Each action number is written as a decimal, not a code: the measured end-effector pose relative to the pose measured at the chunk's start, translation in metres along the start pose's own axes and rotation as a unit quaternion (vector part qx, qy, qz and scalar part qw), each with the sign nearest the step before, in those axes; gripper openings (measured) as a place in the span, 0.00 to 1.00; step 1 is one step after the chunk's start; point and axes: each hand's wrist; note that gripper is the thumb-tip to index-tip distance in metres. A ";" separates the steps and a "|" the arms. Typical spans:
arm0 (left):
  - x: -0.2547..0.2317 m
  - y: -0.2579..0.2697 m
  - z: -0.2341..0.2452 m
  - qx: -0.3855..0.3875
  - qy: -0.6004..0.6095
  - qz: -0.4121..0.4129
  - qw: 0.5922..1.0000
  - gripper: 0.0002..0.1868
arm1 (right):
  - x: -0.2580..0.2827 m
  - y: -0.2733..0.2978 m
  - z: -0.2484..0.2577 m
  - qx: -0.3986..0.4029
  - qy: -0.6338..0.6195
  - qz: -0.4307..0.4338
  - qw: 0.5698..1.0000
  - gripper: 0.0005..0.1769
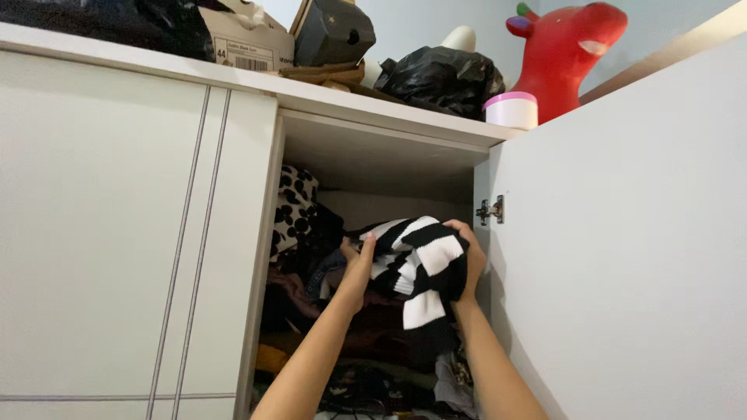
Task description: The person takes a blue pouch and a black bag from a cabinet and places them on a table, then opens a black backpack and zips it. They retrieve folded clothing items from a wardrobe cabinet and lay them on the table next to the backpack and a brown handbag.
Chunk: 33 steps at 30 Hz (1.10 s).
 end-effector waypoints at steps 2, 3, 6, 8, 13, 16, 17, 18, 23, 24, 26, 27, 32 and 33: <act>-0.014 0.013 -0.003 -0.022 0.001 0.040 0.999 0.62 | 0.013 0.001 0.009 0.000 -0.003 0.011 1.000 0.11; -0.021 0.020 -0.003 -0.035 0.000 0.059 0.998 0.62 | 0.019 0.002 0.013 -0.001 -0.006 0.014 1.000 0.12; -0.039 0.046 -0.002 -0.054 0.028 -0.010 0.998 0.63 | 0.038 0.005 0.024 -0.002 -0.016 0.021 1.000 0.13; -0.051 0.065 0.003 -0.052 0.073 -0.012 0.996 0.63 | 0.049 0.008 0.032 -0.003 -0.022 0.026 0.999 0.14; -0.083 0.112 0.028 -0.075 0.067 -0.002 0.995 0.61 | 0.076 0.023 0.043 -0.007 -0.076 0.048 0.996 0.17; -0.101 0.138 0.047 -0.079 0.087 -0.028 0.993 0.60 | 0.091 0.034 0.044 -0.013 -0.107 0.070 0.992 0.18; -0.106 0.147 0.054 -0.083 0.083 -0.033 0.993 0.59 | 0.095 0.036 0.042 -0.015 -0.105 0.080 0.991 0.18; -0.111 0.154 0.060 -0.086 0.079 -0.038 0.992 0.59 | 0.100 0.039 0.040 -0.018 -0.103 0.089 0.990 0.18; -0.133 0.187 0.094 -0.101 0.124 -0.091 0.983 0.54 | 0.133 0.068 0.030 -0.026 -0.177 0.025 0.984 0.14; -0.139 0.193 0.101 -0.118 0.112 -0.086 0.983 0.54 | 0.140 0.072 0.026 -0.029 -0.184 0.013 0.982 0.13; -0.149 0.208 0.116 -0.121 0.120 -0.126 0.977 0.52 | 0.156 0.084 0.023 -0.018 -0.202 0.010 0.979 0.15; -0.155 0.215 0.124 -0.121 0.122 -0.147 0.974 0.51 | 0.164 0.090 0.021 -0.013 -0.212 0.009 0.977 0.16; -0.179 0.250 0.164 -0.138 0.118 -0.193 0.964 0.49 | 0.200 0.122 0.003 0.027 -0.249 -0.067 0.966 0.14; -0.183 0.256 0.173 -0.147 0.113 -0.193 0.963 0.48 | 0.206 0.129 0.000 0.040 -0.261 -0.088 0.961 0.14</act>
Point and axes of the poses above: each hand's wrist, its own y-axis away from the middle knuckle, its own z-axis out of the back of the hand, x = y × z, and after that the axes turned 12 degrees about -x, right-handed
